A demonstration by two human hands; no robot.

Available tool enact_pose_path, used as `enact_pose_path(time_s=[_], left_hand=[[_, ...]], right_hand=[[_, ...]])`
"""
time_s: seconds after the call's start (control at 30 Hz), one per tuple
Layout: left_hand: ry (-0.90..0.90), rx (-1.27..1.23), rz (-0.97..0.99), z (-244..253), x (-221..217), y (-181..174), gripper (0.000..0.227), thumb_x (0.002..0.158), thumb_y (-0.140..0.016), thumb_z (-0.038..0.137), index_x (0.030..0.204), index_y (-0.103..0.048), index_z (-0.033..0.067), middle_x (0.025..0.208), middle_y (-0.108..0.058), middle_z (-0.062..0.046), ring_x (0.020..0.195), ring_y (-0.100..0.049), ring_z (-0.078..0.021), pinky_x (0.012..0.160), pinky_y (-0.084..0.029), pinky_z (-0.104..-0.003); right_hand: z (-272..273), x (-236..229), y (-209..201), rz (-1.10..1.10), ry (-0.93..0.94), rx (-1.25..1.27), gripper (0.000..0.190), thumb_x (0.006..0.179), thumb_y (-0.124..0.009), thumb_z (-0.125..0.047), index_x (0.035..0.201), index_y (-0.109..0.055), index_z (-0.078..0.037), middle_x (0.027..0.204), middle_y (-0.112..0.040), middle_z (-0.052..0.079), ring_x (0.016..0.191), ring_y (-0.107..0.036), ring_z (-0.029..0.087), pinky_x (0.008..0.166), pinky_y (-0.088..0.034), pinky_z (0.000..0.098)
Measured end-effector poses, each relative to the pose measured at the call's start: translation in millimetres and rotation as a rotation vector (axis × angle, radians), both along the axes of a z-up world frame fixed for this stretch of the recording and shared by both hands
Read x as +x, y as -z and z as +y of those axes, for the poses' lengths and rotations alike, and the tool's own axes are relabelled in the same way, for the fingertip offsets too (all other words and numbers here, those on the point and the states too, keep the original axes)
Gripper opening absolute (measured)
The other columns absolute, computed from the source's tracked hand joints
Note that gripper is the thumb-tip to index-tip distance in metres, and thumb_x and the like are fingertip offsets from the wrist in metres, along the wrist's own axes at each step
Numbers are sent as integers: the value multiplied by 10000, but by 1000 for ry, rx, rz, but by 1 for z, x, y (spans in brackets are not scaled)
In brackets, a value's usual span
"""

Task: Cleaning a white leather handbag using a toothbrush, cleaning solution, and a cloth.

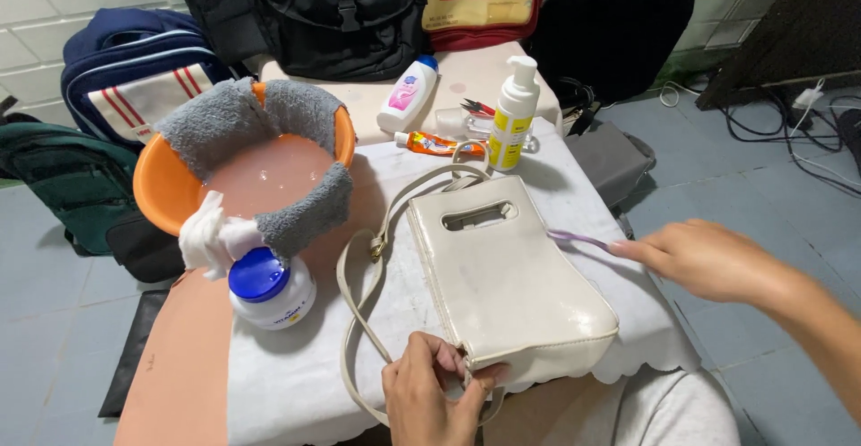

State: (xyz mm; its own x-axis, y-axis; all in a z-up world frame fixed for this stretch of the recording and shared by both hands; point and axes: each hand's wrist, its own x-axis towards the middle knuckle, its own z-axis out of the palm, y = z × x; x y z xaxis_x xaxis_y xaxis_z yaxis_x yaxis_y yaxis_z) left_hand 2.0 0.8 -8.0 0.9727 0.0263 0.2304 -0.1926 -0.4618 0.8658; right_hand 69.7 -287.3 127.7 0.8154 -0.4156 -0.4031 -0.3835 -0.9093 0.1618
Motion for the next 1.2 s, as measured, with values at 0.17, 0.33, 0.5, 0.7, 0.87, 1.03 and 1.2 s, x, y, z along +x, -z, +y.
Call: enact_pose_path(time_s=[0.17,0.33,0.5,0.7,0.87,1.03,1.2], left_hand=[[-3,35,-7,0,0,7,431,641,-988,340,728,-600,175,649,-557,75,568,-543,-112,800,-420,-295],[0,29,-37,-3,-2,-1,405,651,-969,329,742,-611,163,634,-583,73,548,-523,-107,767,-405,-291],[-11,18,2,1,0,-1,415,634,-992,327,713,-625,148,658,-586,53,568,-515,-120,700,-451,-274],[-12,33,24,0,-3,3,376,658,-967,313,726,-635,151,678,-582,52,591,-508,-125,751,-436,-276],[-8,89,13,0,-10,3,370,676,-939,314,770,-616,159,709,-580,50,613,-510,-131,784,-403,-296],[-14,73,19,-1,-8,-6,415,682,-958,357,740,-600,155,672,-557,45,581,-499,-137,783,-420,-291],[-42,95,48,-2,-13,-11,360,703,-906,320,803,-605,151,746,-591,38,696,-507,-158,783,-429,-295]], right_hand=[[21,-19,-13,98,-105,27,620,984,-443,-666,648,-755,-249,547,-594,-76,495,-518,41,523,-365,196],[38,-14,-19,37,-182,-90,385,996,-370,-593,1130,-728,-547,794,-754,-132,626,-638,55,752,-540,222],[63,-26,-39,315,-257,-104,526,994,-320,-708,862,-742,-423,630,-631,-169,551,-572,-42,562,-454,107],[77,-45,-36,393,-341,-99,471,1061,-285,-648,883,-654,-415,580,-487,-184,477,-459,-56,494,-439,44],[64,-50,-31,338,-266,-262,502,1000,-228,-719,991,-680,-500,634,-622,-156,575,-606,-11,581,-500,128],[78,-67,-24,190,-379,-21,522,994,-356,-714,847,-759,-416,677,-703,-85,672,-653,146,713,-527,307],[37,-31,-42,260,-206,-190,561,908,-377,-782,1092,-790,-450,1125,-767,-202,1059,-712,13,853,-577,199]])
